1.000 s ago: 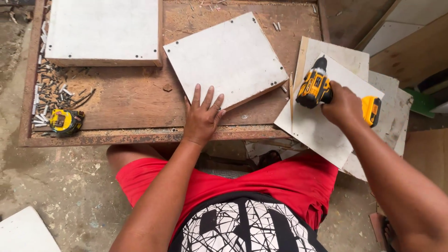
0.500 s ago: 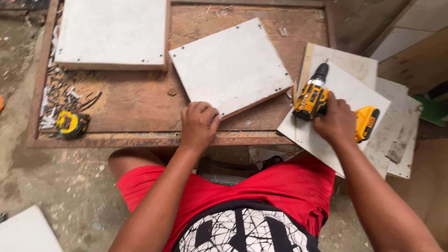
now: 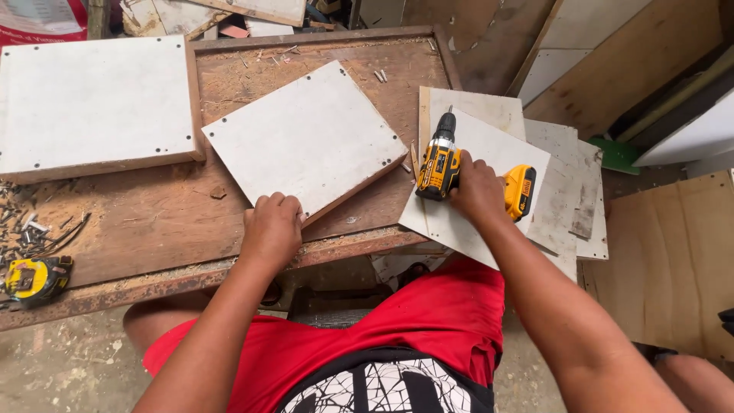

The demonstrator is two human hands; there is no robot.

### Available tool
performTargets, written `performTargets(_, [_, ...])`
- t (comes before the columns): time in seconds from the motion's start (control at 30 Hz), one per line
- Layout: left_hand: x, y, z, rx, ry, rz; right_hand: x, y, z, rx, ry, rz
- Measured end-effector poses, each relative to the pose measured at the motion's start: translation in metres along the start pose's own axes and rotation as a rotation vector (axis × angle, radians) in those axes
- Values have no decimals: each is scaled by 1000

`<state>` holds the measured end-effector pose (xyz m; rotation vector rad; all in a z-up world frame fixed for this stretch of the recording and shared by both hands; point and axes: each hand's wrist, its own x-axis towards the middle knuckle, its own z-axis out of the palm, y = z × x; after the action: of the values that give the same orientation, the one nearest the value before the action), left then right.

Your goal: Assembling a wooden structure by aligning panels and driving screws with a power drill.

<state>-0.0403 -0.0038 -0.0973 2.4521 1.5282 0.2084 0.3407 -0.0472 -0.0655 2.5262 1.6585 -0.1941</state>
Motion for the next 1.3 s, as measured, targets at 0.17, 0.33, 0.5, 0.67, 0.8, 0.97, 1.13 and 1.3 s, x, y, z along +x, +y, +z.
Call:
performTargets(0.17, [2,1,7,-63,-10,-49,-26,6,-41,483,25,27])
performTargets(0.33, [-25,10,10,-522,176,-22,-39,27,-7,982,208,-77])
performTargets(0.5, [-82,45,12,-596,150,36,-84,-20,-23,1622,194,127])
performTargets(0.67, [-107,13,44,-503,410,-30,-36,42,11,651,175,119])
performTargets(0.8, [-92,-6,33,-239,515,-169,-41,-3,-36,498,148,75])
performTargets(0.97, [-64,4,-8,-385,211,-314,-8,15,2,167,167,-99])
performTargets(1.13, [-54,-12,18,-342,258,-235,-1,15,7,181,158,-105])
performTargets(1.3, [-54,-24,29,-290,262,-205,0,17,7,188,145,-95])
